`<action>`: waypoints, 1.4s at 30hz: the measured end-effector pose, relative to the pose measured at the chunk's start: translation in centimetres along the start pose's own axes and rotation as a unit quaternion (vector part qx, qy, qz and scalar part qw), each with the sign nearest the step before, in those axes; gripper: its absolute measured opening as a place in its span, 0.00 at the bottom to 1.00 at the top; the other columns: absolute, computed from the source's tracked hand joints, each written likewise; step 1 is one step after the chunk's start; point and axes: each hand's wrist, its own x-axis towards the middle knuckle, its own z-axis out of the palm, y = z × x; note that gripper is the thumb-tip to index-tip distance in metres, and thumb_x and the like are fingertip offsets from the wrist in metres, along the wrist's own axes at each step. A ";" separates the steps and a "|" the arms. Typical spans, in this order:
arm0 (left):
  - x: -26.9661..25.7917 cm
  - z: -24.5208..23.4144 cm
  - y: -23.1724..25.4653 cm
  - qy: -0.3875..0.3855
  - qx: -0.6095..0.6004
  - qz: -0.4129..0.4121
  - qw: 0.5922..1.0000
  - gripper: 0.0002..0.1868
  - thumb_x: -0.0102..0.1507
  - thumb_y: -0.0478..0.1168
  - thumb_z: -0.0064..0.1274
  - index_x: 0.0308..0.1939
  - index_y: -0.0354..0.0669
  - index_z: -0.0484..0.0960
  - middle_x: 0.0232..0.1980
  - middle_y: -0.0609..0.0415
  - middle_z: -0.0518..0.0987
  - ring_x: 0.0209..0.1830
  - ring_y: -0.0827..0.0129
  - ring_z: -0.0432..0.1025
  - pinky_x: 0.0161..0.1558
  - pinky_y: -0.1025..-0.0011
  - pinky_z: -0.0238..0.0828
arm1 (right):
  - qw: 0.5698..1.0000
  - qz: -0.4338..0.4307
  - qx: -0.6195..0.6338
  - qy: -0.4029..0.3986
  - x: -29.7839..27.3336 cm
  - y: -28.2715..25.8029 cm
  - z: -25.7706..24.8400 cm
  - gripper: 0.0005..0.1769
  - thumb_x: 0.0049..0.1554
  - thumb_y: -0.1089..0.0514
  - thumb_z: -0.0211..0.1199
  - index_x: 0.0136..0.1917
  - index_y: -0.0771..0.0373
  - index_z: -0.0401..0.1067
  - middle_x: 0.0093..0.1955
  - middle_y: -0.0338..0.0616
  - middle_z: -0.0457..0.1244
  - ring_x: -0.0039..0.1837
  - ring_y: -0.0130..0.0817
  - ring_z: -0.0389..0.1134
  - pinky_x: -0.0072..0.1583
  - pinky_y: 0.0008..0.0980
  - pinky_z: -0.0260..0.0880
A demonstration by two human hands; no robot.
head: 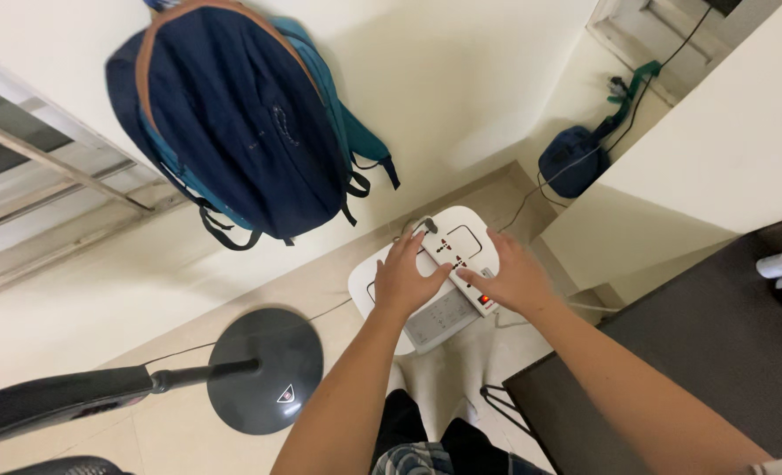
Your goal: The person unplugs a standing fan, then removes the front grille, the central hub cap, and the fan blades. Each part is placed on a nearby table. The person then reattaches the front grille to the fan.
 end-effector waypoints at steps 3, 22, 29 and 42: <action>1.5 0.3 -0.4 -0.020 0.014 -0.001 1.000 0.47 0.54 0.61 0.63 0.73 0.53 0.65 0.81 0.55 0.55 0.80 0.57 0.52 0.73 0.41 0.45 | 0.999 0.026 0.017 -0.020 0.7 -0.6 0.9 0.59 0.43 0.29 0.72 0.77 0.61 0.56 0.75 0.57 0.54 0.74 0.52 0.58 0.68 0.48 0.63; 8.4 4.4 -2.6 -0.157 0.109 0.010 0.982 0.50 0.56 0.53 0.64 0.79 0.58 0.54 0.84 0.56 0.46 0.76 0.58 0.57 0.66 0.58 0.66 | 0.977 0.152 -0.047 -0.145 2.9 1.4 6.8 0.62 0.43 0.34 0.73 0.81 0.54 0.47 0.80 0.51 0.49 0.71 0.48 0.63 0.65 0.47 0.68; 9.8 5.5 -2.7 -0.148 0.130 0.003 0.980 0.46 0.60 0.48 0.60 0.78 0.57 0.54 0.79 0.51 0.55 0.68 0.55 0.66 0.60 0.57 0.71 | 0.963 0.178 -0.053 -0.195 3.1 1.8 8.5 0.59 0.46 0.38 0.71 0.82 0.53 0.46 0.73 0.48 0.58 0.68 0.46 0.66 0.64 0.45 0.70; 12.2 9.3 -5.1 -0.176 0.181 0.053 0.966 0.15 0.64 0.43 0.57 0.53 0.43 0.78 0.54 0.47 0.79 0.56 0.53 0.74 0.59 0.56 0.68 | 0.941 0.204 -0.110 -0.247 1.4 3.9 9.8 0.47 0.52 0.48 0.70 0.80 0.42 0.51 0.68 0.42 0.61 0.68 0.44 0.66 0.63 0.45 0.71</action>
